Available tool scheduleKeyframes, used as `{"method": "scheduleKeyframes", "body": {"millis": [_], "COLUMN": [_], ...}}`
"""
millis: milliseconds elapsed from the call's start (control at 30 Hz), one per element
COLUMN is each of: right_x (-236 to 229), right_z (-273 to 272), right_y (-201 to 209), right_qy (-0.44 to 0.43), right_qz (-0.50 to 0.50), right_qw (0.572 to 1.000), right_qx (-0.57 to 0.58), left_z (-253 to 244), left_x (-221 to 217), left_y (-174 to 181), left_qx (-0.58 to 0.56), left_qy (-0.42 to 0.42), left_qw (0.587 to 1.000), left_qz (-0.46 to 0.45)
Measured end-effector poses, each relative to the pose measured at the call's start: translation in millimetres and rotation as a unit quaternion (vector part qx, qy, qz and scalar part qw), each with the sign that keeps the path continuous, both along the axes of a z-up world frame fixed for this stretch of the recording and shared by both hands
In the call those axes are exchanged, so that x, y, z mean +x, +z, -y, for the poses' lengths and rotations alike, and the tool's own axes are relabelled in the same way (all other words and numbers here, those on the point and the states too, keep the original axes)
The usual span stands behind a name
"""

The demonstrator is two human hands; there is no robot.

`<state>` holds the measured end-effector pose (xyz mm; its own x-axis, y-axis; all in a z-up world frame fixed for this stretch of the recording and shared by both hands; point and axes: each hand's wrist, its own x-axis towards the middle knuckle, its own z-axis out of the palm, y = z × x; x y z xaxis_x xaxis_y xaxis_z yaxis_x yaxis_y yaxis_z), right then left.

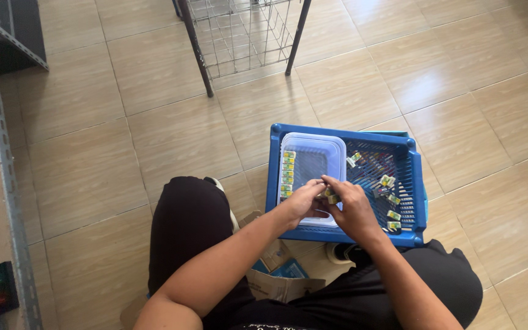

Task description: The person sits on the floor and transfers small green and white boxes from a blue crate into a clear plastic container, arranging them in rows.

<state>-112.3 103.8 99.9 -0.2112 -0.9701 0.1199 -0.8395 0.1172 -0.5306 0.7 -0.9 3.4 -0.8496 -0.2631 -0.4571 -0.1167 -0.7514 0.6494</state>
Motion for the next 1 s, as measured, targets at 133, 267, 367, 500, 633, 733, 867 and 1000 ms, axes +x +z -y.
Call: {"method": "scheduleKeyframes", "body": {"millis": [133,267,367,500,633,733,867,1000], "right_x": [-3.5,-3.5,-3.5,-3.1,-3.2,-4.1,-4.9,-3.2], "right_z": [-1.1,-1.5,-1.4,-0.9,-1.2,-0.9,-1.2,-2.5], "right_y": [-0.2,1.1,3.3,4.0,0.9,-0.9,-1.5,-1.0], "right_qy": [0.007,0.004,-0.018,-0.006,0.012,0.015,0.012,0.020], "right_qz": [-0.002,-0.005,-0.009,-0.036,-0.041,-0.044,-0.045,-0.049], "right_qw": [1.000,1.000,1.000,0.999,0.999,0.999,0.999,0.999], "right_qx": [-0.016,-0.007,0.021,0.003,-0.025,-0.023,-0.015,0.007], "left_z": [3.1,3.9,3.7,3.7,1.4,2.6,2.9,1.2], "left_x": [0.5,2.0,1.7,1.4,3.1,4.3,4.6,5.4], "left_y": [3.3,2.6,-0.3,-2.8,0.4,5.6,7.8,0.2], "left_qx": [-0.014,-0.024,-0.072,-0.183,-0.239,-0.248,-0.260,-0.271], "left_qy": [-0.006,-0.015,-0.024,-0.037,-0.029,-0.043,-0.045,-0.056], "left_qw": [1.000,1.000,0.997,0.982,0.970,0.967,0.962,0.959], "left_qz": [0.004,0.009,0.005,0.023,0.039,0.045,0.066,0.056]}}
